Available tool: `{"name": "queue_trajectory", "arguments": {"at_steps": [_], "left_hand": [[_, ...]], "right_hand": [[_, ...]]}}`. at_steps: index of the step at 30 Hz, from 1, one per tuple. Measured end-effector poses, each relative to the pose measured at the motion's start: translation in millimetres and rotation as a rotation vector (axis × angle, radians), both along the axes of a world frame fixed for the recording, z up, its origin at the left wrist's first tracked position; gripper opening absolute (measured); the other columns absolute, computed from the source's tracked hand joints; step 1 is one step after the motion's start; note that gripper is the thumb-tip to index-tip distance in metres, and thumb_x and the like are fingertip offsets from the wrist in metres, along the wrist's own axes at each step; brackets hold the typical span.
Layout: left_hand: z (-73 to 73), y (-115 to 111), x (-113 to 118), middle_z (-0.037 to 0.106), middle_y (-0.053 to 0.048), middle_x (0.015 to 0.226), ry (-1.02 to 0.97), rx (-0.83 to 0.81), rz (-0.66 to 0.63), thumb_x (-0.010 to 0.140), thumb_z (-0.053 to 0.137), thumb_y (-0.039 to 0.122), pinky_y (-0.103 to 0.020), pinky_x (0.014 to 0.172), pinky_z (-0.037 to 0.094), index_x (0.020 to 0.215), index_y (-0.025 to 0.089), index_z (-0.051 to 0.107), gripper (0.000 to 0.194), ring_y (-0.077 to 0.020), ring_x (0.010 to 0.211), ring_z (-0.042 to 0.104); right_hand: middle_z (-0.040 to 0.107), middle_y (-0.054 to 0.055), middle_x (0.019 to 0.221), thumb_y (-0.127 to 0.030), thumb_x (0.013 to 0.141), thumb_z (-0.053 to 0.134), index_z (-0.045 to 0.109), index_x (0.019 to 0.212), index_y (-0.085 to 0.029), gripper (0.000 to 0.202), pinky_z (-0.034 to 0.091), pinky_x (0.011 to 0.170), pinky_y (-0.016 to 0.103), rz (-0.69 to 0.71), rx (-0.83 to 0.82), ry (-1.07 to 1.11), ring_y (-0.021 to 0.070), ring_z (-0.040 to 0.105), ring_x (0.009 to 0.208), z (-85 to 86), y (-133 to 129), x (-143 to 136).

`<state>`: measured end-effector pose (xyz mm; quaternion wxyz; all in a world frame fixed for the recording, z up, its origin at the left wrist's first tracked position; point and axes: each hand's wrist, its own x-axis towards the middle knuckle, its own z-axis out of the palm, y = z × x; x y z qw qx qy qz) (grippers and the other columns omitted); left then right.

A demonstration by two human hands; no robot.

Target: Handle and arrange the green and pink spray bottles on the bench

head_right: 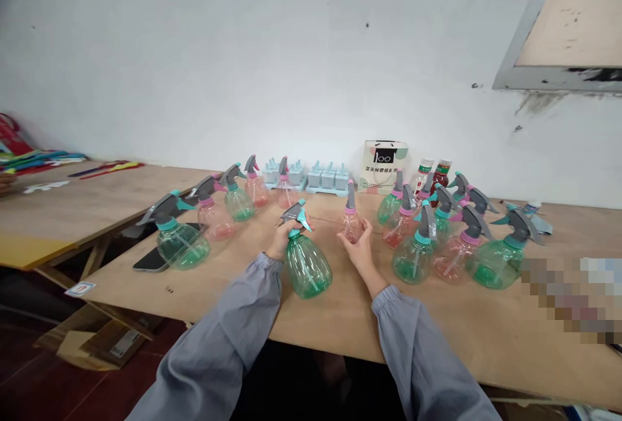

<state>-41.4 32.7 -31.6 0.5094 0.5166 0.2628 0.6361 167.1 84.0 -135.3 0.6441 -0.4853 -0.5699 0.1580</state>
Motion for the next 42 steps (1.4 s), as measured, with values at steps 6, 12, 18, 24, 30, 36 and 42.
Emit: {"name": "queue_trajectory", "arguments": {"at_steps": [6,12,18,24,30,36,42], "left_hand": [[2.9,-2,0,0.075,-0.007,0.085,0.045,0.01,-0.09,0.056,0.059,0.025,-0.031,0.078,0.05,0.077,0.017,0.072,0.025,-0.0202,0.084,0.066],[-1.9,1,0,0.069,-0.004,0.071,-0.011,-0.016,-0.025,0.056,0.059,0.025,-0.029,0.069,0.047,0.07,0.018,0.066,0.017,-0.0186,0.076,0.065],[-1.3,2,-3,0.07,-0.004,0.073,0.012,0.011,-0.017,0.057,0.058,0.027,-0.03,0.058,0.042,0.076,0.018,0.065,0.022,-0.0165,0.065,0.059],[-0.7,4,-3,0.072,-0.005,0.077,-0.039,-0.001,0.024,0.055,0.059,0.027,-0.031,0.061,0.044,0.082,0.019,0.066,0.029,-0.0179,0.068,0.061],[-1.8,5,-5,0.072,-0.005,0.079,-0.018,0.014,0.015,0.055,0.058,0.027,-0.032,0.065,0.047,0.079,0.019,0.067,0.027,-0.0194,0.072,0.063],[-1.6,-2,-3,0.069,-0.003,0.074,-0.028,0.107,0.075,0.06,0.059,0.028,-0.034,0.076,0.049,0.072,0.021,0.066,0.016,-0.0194,0.075,0.063],[6.1,-5,-16,0.067,-0.001,0.073,0.105,0.149,0.132,0.062,0.063,0.029,-0.035,0.077,0.049,0.082,0.024,0.069,0.022,-0.0214,0.076,0.063]], "right_hand": [[0.048,0.022,0.136,-0.07,0.059,0.077,0.036,0.134,-0.016,0.101,0.037,0.113,0.057,0.003,0.005,-0.005,0.0365,0.049,0.13,-1.6,1,0],[0.049,0.02,0.135,-0.07,0.059,0.077,0.036,0.134,-0.018,0.099,0.038,0.112,0.056,-0.007,0.005,-0.015,0.0354,0.05,0.129,-3.0,2,1],[0.048,0.02,0.136,-0.07,0.06,0.076,0.036,0.134,-0.018,0.1,0.038,0.112,0.056,-0.009,-0.005,-0.031,0.0353,0.049,0.129,-2.2,2,2],[0.048,0.02,0.136,-0.07,0.059,0.077,0.036,0.133,-0.018,0.099,0.038,0.112,0.055,-0.007,-0.013,-0.018,0.0355,0.049,0.129,-0.1,0,1],[0.048,0.022,0.136,-0.071,0.057,0.077,0.037,0.132,-0.015,0.102,0.038,0.112,0.056,0.003,-0.009,0.004,0.0363,0.049,0.129,2.3,-1,-1],[0.049,0.021,0.136,-0.071,0.059,0.077,0.037,0.133,-0.017,0.1,0.038,0.112,0.057,0.005,-0.005,-0.012,0.0358,0.049,0.129,-0.5,1,1],[0.05,0.02,0.134,-0.072,0.06,0.076,0.037,0.132,-0.018,0.098,0.039,0.111,0.056,-0.001,0.006,-0.024,0.0353,0.05,0.127,-3.0,2,2]]}}
